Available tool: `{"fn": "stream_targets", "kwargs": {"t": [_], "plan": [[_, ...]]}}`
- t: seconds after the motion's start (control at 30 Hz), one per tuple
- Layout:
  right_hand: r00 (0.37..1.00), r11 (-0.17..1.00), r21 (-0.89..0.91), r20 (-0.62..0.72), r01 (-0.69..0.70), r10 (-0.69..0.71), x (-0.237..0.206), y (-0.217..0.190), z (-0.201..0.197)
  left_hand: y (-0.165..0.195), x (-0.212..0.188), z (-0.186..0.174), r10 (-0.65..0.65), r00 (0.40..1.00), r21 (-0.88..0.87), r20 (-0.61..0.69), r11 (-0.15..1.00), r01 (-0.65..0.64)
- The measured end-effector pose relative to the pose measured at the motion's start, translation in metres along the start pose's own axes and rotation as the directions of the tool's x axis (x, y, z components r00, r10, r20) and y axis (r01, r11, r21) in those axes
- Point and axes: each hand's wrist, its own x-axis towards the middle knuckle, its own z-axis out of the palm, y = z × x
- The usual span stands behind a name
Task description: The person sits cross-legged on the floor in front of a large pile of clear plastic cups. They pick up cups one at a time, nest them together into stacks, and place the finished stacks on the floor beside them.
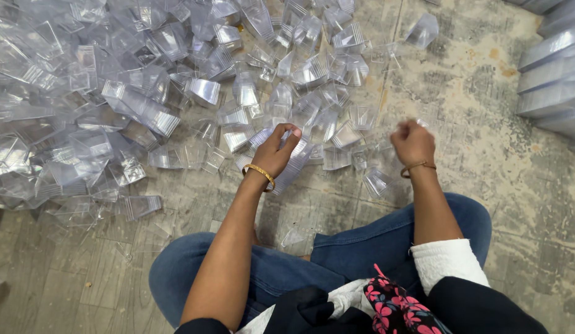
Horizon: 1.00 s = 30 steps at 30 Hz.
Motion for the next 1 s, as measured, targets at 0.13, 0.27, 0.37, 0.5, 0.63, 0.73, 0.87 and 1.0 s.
{"fn": "stream_targets", "kwargs": {"t": [0.13, 0.27, 0.37, 0.5, 0.63, 0.73, 0.87, 1.0], "plan": [[0.997, 0.999, -0.040, 0.073, -0.019, 0.021, -0.009, 0.011, 0.008, 0.000, -0.001, 0.004, -0.022, 0.998, 0.074, 0.057, 0.997, 0.017], [0.999, 0.999, 0.048, 0.036, -0.020, 0.019, -0.012, 0.003, 0.017, -0.001, -0.001, 0.007, 0.058, 0.998, 0.133, 0.033, 0.989, -0.062], [0.998, 0.997, 0.071, 0.051, 0.039, -0.043, -0.014, -0.008, 0.015, -0.003, 0.001, 0.006, 0.057, 0.998, 0.156, 0.031, 0.986, -0.061], [0.995, 0.963, 0.260, -0.054, -0.068, 0.084, -0.019, -0.045, -0.007, -0.004, 0.002, 0.009, 0.126, 0.991, 0.140, 0.046, 0.981, -0.132], [0.930, 0.851, 0.521, 0.341, -0.068, -0.135, -0.047, -0.095, -0.009, -0.003, -0.002, 0.019, 0.200, 0.972, 0.159, 0.126, 0.963, -0.218], [0.789, 0.658, 0.692, 0.566, -0.298, -0.238, -0.064, -0.112, 0.005, -0.002, -0.006, 0.025, 0.182, 0.952, 0.101, 0.244, 0.972, -0.212], [0.988, 0.895, 0.437, 0.078, 0.087, -0.134, -0.046, -0.093, 0.027, -0.003, -0.004, 0.021, 0.112, 0.982, 0.045, 0.151, 0.992, -0.120], [0.977, 0.936, 0.280, -0.046, 0.214, -0.209, -0.024, -0.057, 0.047, -0.005, 0.001, 0.010, -0.014, 0.995, 0.122, 0.102, 0.993, 0.001]]}}
